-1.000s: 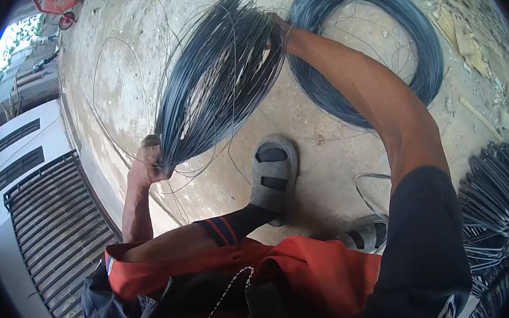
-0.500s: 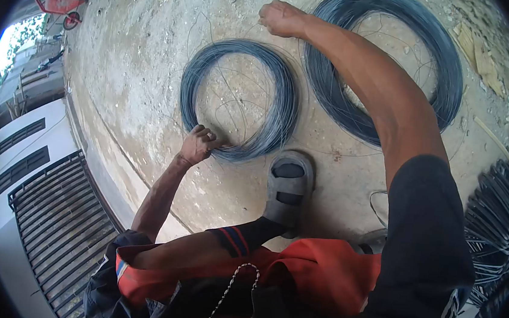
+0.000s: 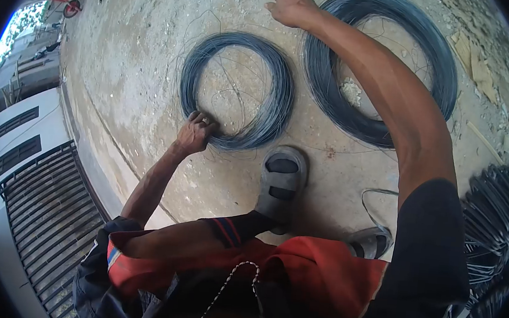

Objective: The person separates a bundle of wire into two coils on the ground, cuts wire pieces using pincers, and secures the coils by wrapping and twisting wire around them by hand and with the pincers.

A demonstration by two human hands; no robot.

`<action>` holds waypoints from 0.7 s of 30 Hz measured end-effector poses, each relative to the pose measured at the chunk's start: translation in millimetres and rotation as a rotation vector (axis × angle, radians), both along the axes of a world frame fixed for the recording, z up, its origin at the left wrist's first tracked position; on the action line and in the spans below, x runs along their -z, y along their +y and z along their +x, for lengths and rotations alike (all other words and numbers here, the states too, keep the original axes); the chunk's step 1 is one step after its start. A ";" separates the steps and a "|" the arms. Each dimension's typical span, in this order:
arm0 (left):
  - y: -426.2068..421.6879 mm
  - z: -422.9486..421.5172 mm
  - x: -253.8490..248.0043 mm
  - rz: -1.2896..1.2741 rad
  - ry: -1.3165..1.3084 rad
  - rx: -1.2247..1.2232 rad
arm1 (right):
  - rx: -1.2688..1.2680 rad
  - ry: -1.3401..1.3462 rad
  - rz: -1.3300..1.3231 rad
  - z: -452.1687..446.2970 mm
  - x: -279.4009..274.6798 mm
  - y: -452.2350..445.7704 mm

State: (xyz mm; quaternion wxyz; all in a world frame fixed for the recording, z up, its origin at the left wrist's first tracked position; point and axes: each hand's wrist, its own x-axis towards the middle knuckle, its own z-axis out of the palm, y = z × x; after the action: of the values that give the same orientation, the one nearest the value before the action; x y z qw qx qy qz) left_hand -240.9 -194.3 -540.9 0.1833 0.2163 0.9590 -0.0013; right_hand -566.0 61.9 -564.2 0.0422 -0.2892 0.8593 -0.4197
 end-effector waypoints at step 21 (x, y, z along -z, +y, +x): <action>-23.0 2.0 -27.3 -0.090 -0.070 -0.029 | -0.845 -0.056 0.493 279.6 -40.2 233.4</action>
State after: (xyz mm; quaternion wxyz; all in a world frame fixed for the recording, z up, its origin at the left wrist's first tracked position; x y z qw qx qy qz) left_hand -238.9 -217.3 -513.6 0.2266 0.1940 0.9539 -0.0345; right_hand -286.4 295.3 -524.0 0.2990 -0.5826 0.7391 -0.1575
